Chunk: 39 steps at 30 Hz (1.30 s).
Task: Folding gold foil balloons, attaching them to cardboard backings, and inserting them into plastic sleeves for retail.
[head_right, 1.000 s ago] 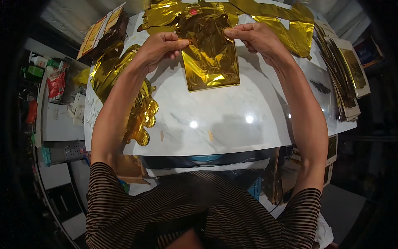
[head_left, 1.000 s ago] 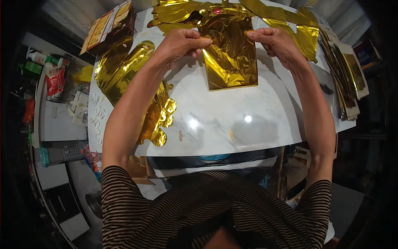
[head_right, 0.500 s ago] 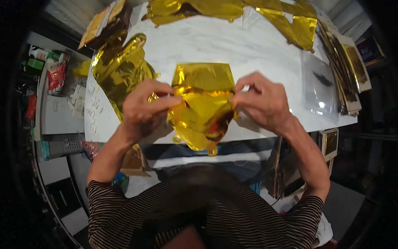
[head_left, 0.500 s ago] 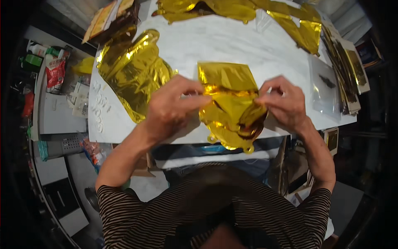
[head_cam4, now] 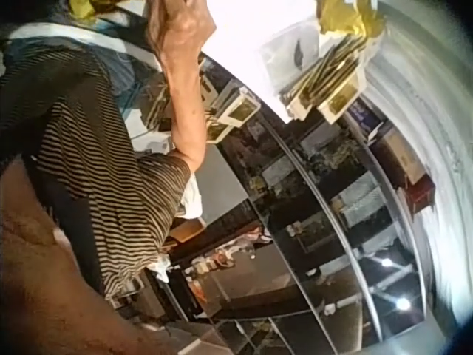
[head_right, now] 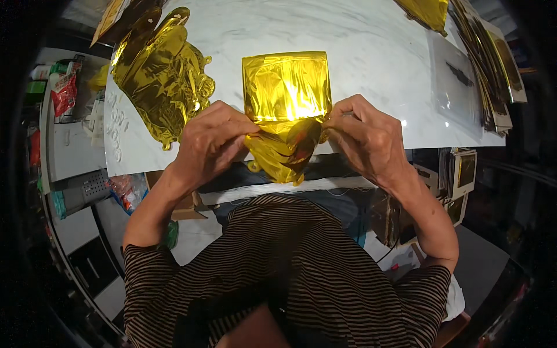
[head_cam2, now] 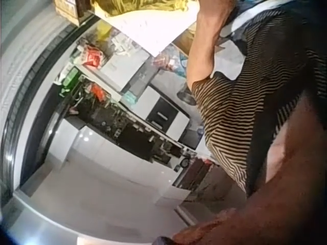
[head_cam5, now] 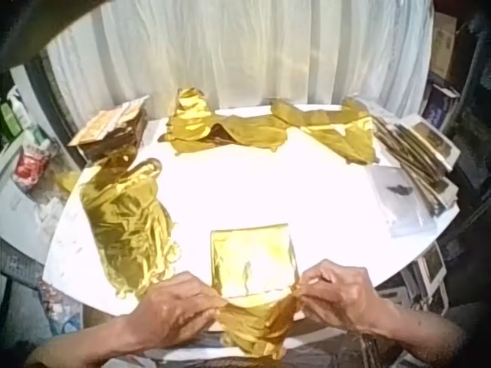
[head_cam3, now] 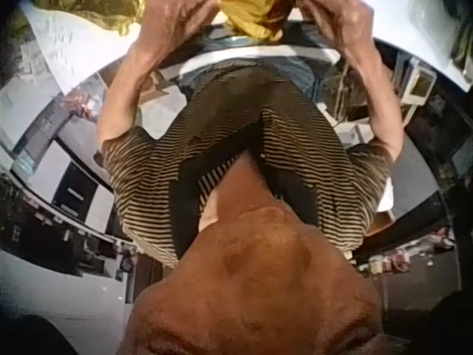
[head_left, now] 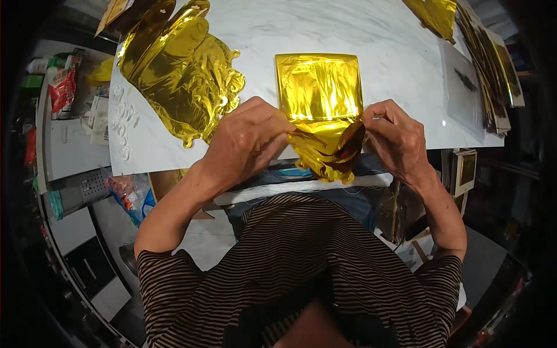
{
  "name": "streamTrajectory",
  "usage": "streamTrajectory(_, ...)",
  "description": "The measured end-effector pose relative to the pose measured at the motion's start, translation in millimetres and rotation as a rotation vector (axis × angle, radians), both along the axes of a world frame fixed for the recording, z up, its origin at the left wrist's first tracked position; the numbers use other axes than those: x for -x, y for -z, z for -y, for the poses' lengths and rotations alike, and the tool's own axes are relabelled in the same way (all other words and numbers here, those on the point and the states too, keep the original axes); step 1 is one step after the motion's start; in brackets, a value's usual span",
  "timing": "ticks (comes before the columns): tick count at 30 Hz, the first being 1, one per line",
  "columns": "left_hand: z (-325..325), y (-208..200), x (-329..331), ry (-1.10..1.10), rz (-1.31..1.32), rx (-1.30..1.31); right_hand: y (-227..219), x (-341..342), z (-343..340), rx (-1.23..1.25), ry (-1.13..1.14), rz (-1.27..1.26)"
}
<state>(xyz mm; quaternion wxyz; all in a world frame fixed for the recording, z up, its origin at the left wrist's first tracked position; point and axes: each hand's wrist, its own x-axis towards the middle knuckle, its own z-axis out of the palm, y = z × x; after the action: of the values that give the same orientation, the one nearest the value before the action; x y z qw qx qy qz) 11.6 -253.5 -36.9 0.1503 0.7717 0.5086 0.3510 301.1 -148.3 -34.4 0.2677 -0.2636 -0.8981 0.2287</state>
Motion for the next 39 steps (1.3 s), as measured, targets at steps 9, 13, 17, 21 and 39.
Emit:
streamTrajectory(9, -7.4, -7.9, -15.2, -0.235, -0.039, 0.123, -6.7, 8.6, 4.0, 0.298, 0.215, 0.01)
streamTrajectory(13, -14.6, -11.6, -18.1, -0.261, -0.082, 0.164, -10.5, 10.5, -3.3, 0.291, 0.248, 0.097)
streamTrajectory(17, -18.3, -16.4, -20.6, -0.29, -0.165, 0.226, -17.2, 15.4, -10.3, 0.334, 0.273, 0.21)
streamTrajectory(21, -17.4, -15.7, -22.8, -0.311, -0.224, 0.196, -17.0, 18.3, -15.3, 0.322, 0.255, 0.236)
streamTrajectory(39, 26.2, -10.0, -63.2, 0.139, -0.35, 0.005, -24.9, 26.1, -17.3, 0.302, 0.265, 0.346)
